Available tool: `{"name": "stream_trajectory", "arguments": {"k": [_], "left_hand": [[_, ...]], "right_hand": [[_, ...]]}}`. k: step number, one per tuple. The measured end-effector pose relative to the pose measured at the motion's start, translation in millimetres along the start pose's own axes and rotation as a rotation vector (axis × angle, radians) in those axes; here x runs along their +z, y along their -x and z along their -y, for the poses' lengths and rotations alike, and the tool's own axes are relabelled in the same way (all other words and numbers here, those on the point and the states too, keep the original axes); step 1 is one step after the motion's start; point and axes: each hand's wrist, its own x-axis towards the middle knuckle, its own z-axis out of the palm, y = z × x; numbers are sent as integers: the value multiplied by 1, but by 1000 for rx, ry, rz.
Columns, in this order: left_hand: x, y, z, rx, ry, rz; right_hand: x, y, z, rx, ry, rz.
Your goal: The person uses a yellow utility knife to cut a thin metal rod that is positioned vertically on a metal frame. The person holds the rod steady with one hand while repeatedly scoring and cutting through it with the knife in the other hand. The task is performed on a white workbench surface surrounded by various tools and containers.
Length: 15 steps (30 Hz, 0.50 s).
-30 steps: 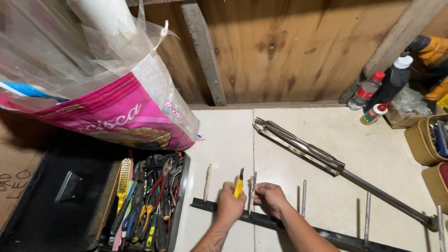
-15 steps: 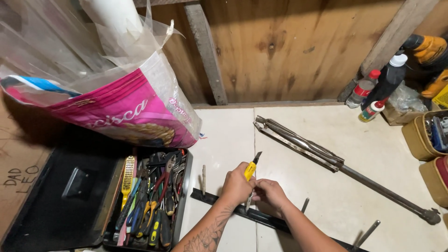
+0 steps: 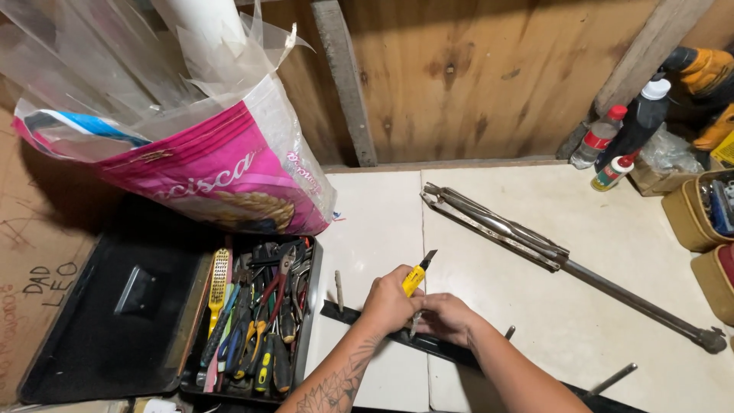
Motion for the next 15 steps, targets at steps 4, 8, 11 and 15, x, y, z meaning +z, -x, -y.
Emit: {"name": "stream_trajectory", "arguments": {"k": [4,8,11,15], "left_hand": [[4,-8,10,8,-11,0],[10,-27,31,175,-125,-49],[13,-33,37,238,-108,-59],[14,-38,45,263,-82,-77]], "right_hand": [[-15,-30,-19,-128,-67,41],[-36,-69,-42,-187,93,-74],[-46,-86,-51,-233,266,-154],[7,-1,-23,-332,845,-411]]}}
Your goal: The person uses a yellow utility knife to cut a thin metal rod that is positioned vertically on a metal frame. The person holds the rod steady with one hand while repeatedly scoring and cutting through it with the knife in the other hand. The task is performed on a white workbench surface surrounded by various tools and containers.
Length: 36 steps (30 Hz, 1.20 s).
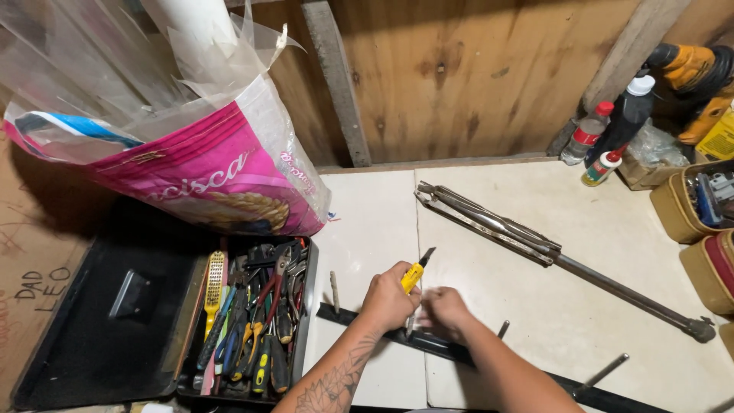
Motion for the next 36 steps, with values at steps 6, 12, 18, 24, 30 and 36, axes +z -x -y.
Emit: {"name": "stream_trajectory", "arguments": {"k": [6,12,18,24,30,36], "left_hand": [[2,12,-26,-129,-58,-30],[-1,12,-31,-165,-46,-14],[-7,20,-44,-184,-9,8],[0,15,-31,-173,-37,-17],[0,21,-32,-209,-52,2],[9,13,-16,-192,-96,-42]], "right_hand": [[-10,-18,-22,210,-534,228],[-13,-22,-20,184,-892,298],[-27,-12,1,287,-732,486],[-23,-32,-18,407,-716,498],[-13,-37,-20,279,-724,492],[8,-37,-38,237,-822,474]]}}
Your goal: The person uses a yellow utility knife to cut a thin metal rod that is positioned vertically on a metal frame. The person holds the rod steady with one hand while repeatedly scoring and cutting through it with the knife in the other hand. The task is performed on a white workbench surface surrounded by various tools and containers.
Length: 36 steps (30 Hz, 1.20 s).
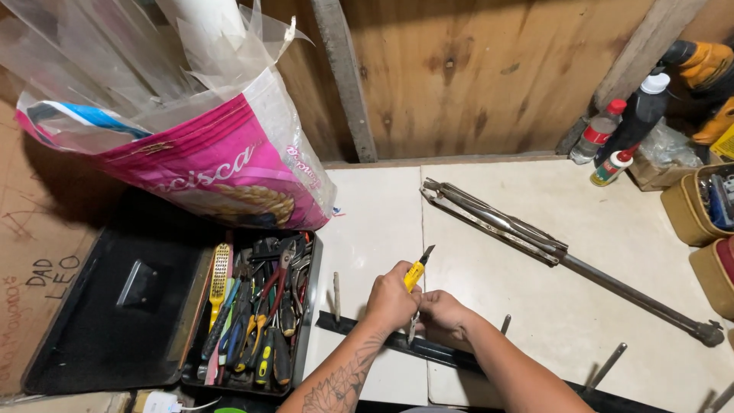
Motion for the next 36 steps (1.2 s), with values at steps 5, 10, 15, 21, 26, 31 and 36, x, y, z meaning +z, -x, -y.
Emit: {"name": "stream_trajectory", "arguments": {"k": [5,10,15,21,26,31,36], "left_hand": [[-7,2,-3,82,11,10],[-5,3,-11,65,5,2],[2,-4,-2,68,16,-16],[5,-4,-11,-79,-2,1],[10,-15,-6,-46,-24,-27],[13,-16,0,-4,-33,-47],[6,-17,-12,-67,-10,-25]], "right_hand": [[15,18,11,-125,521,-63],[-12,-9,-4,-245,804,-117],[-35,-37,-16,-367,1065,-173],[-16,-5,-17,-369,1165,-225],[-22,-11,-16,-542,1357,-211],[-23,-5,-23,-508,1456,-226],[-30,1,-4,-260,1036,-433]]}}
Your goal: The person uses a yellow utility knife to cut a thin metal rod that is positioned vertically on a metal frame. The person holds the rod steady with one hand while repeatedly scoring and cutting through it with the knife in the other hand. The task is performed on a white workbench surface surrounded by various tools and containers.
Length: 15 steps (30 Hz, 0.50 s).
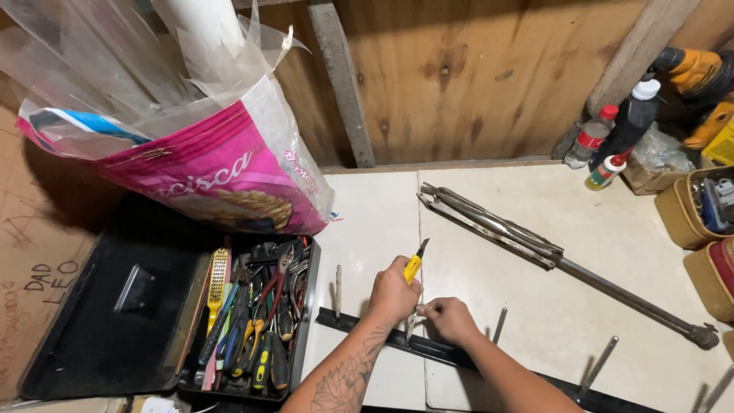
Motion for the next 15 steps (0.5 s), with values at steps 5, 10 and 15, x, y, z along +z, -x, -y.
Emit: {"name": "stream_trajectory", "arguments": {"k": [5,10,15], "left_hand": [[-4,-7,-14,-60,58,10],[4,-25,-18,-85,80,30],[10,-33,-19,-96,80,20]], "right_hand": [[-25,34,29,226,-812,32],[-28,31,18,174,-997,7],[-28,28,11,259,-1055,35]]}}
